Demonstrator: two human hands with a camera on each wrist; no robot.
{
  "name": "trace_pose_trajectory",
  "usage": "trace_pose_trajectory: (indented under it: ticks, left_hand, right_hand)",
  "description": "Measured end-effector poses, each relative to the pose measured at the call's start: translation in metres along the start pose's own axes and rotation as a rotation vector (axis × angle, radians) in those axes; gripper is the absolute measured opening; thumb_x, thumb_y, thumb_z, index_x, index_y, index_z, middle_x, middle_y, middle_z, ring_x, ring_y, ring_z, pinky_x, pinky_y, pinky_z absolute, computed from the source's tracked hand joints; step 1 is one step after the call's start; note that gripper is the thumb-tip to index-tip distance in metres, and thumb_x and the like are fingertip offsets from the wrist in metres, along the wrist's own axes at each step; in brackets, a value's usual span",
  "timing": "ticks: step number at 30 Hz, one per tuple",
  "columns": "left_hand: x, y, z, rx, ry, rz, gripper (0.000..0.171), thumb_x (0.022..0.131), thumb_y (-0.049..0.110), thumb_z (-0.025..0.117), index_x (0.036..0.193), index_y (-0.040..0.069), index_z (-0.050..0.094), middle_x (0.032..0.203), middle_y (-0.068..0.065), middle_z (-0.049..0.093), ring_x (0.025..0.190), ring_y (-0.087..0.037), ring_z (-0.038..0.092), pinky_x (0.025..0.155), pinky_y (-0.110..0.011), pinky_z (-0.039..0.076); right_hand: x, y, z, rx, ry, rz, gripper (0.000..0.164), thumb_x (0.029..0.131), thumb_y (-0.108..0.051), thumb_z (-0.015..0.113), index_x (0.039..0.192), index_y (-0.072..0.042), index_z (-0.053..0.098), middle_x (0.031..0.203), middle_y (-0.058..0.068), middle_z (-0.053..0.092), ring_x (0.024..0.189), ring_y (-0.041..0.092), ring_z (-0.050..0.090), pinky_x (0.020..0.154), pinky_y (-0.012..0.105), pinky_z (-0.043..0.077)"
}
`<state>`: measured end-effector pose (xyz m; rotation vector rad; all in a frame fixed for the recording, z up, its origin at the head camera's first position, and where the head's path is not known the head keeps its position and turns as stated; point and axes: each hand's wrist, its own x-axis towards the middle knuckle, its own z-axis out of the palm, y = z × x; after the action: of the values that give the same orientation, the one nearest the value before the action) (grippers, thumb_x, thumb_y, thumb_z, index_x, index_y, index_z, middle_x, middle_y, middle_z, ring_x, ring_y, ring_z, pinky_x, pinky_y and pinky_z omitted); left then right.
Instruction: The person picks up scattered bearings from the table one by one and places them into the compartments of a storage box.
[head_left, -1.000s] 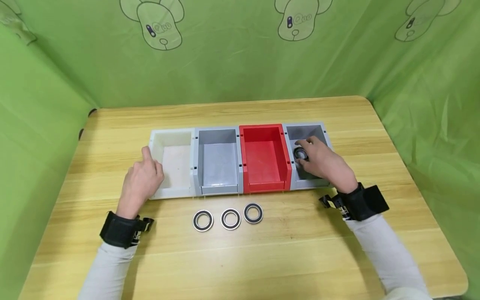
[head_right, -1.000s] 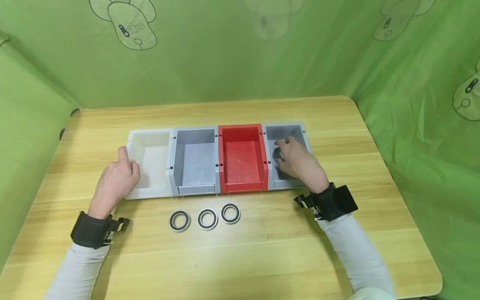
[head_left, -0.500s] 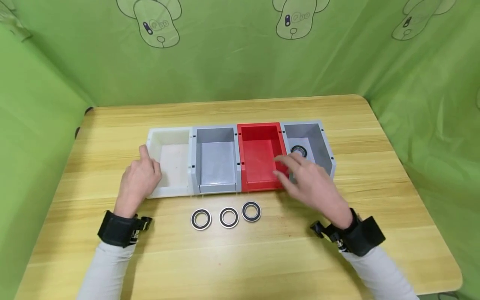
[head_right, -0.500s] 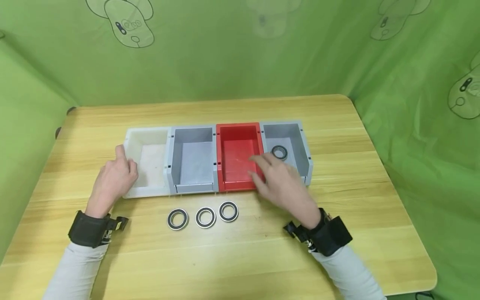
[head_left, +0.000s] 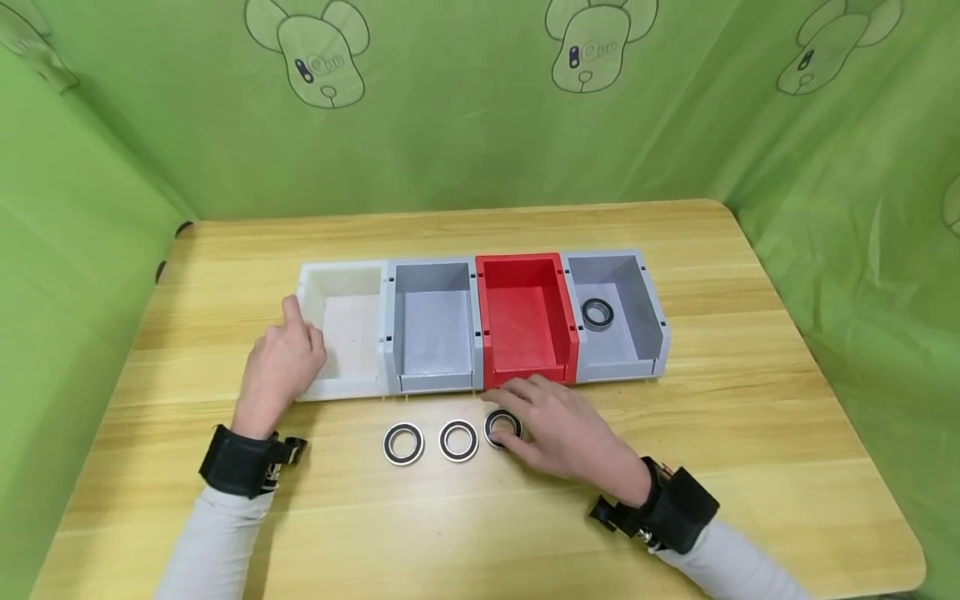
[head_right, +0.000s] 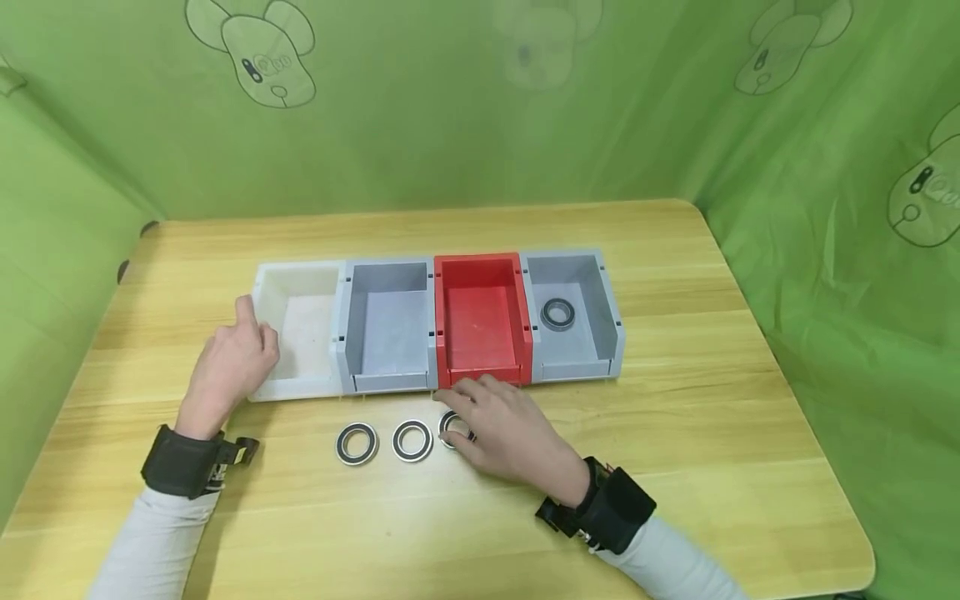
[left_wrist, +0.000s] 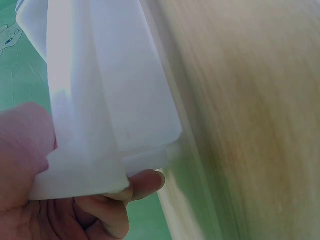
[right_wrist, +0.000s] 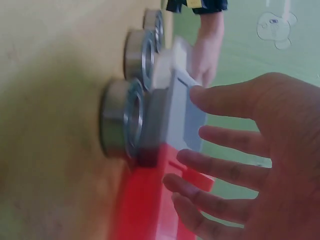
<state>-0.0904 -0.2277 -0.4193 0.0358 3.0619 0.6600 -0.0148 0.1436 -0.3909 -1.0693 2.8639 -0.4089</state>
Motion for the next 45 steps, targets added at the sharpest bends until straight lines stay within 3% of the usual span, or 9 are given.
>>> trace_pose_trajectory:
  ticks: [7,16,32,45]
  left_hand:
    - [-0.001,0.000,0.001,0.003,-0.004,-0.003,0.033,0.102,0.015,0.031,0.124,-0.010,0.032,0.057,-0.011,0.045,0.040,-0.024,0.044,0.034,-0.028,0.029]
    - [-0.001,0.000,0.003,0.002,0.017,0.011,0.034,0.102,0.014,0.032,0.124,-0.011,0.032,0.056,-0.011,0.045,0.040,-0.024,0.044,0.034,-0.029,0.029]
    - [-0.003,0.000,0.004,0.006,0.055,0.035,0.030,0.101,0.012,0.034,0.121,-0.011,0.034,0.056,-0.012,0.045,0.040,-0.025,0.045,0.035,-0.029,0.029]
    - [-0.002,-0.002,0.003,-0.003,0.046,0.024,0.031,0.101,0.013,0.033,0.121,-0.010,0.034,0.056,-0.012,0.045,0.040,-0.025,0.045,0.035,-0.029,0.030]
  right_hand:
    - [0.000,-0.004,0.011,-0.063,-0.081,-0.003,0.053,0.092,-0.041,0.073,0.139,-0.022,0.061,0.123,0.005,0.066,0.107,0.023,0.065,0.095,0.045,0.057]
    - [-0.002,-0.004,0.020,-0.029,-0.134,-0.008,0.049,0.088,-0.041,0.078,0.131,-0.021,0.063,0.107,0.001,0.054,0.082,0.011,0.052,0.076,0.031,0.053]
    - [-0.003,-0.005,0.026,0.028,-0.153,0.020,0.042,0.093,-0.036,0.073,0.129,-0.017,0.065,0.106,0.002,0.055,0.085,0.011,0.053,0.075,0.028,0.054]
    - [-0.001,-0.008,0.022,0.044,-0.145,-0.016,0.039,0.092,-0.029,0.074,0.128,-0.018,0.064,0.110,0.001,0.057,0.091,0.011,0.054,0.081,0.028,0.056]
